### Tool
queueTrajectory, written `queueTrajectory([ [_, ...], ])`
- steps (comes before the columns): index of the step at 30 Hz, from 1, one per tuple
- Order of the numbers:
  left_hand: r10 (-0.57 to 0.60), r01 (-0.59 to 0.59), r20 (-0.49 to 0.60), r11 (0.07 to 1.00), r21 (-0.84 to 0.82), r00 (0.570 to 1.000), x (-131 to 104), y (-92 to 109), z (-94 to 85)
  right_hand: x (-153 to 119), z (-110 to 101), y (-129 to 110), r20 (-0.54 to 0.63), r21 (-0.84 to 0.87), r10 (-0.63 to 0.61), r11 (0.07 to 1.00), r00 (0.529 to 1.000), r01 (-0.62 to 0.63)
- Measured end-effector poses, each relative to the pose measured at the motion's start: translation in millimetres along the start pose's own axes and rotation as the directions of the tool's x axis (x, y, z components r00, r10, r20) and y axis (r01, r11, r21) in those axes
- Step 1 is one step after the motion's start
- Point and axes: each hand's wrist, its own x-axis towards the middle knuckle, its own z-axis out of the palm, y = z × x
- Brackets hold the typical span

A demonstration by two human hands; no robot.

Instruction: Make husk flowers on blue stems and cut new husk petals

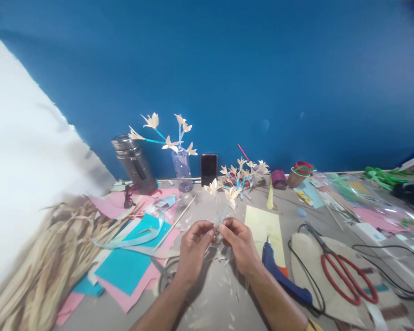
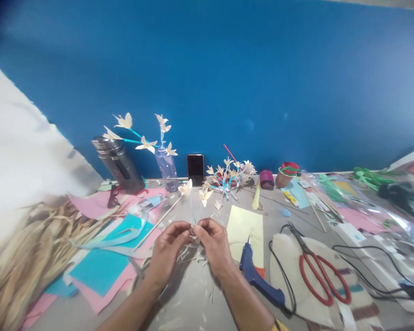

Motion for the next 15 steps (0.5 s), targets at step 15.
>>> queueTrajectory([
  [15, 0.002, 0.003, 0.12, 0.999, -0.045, 0.993, -3.1, 6.4, -1.2, -2.5, 3.6, -4.4, 0.055, -0.071, -0.007, 0.997, 0.998, 0.011],
])
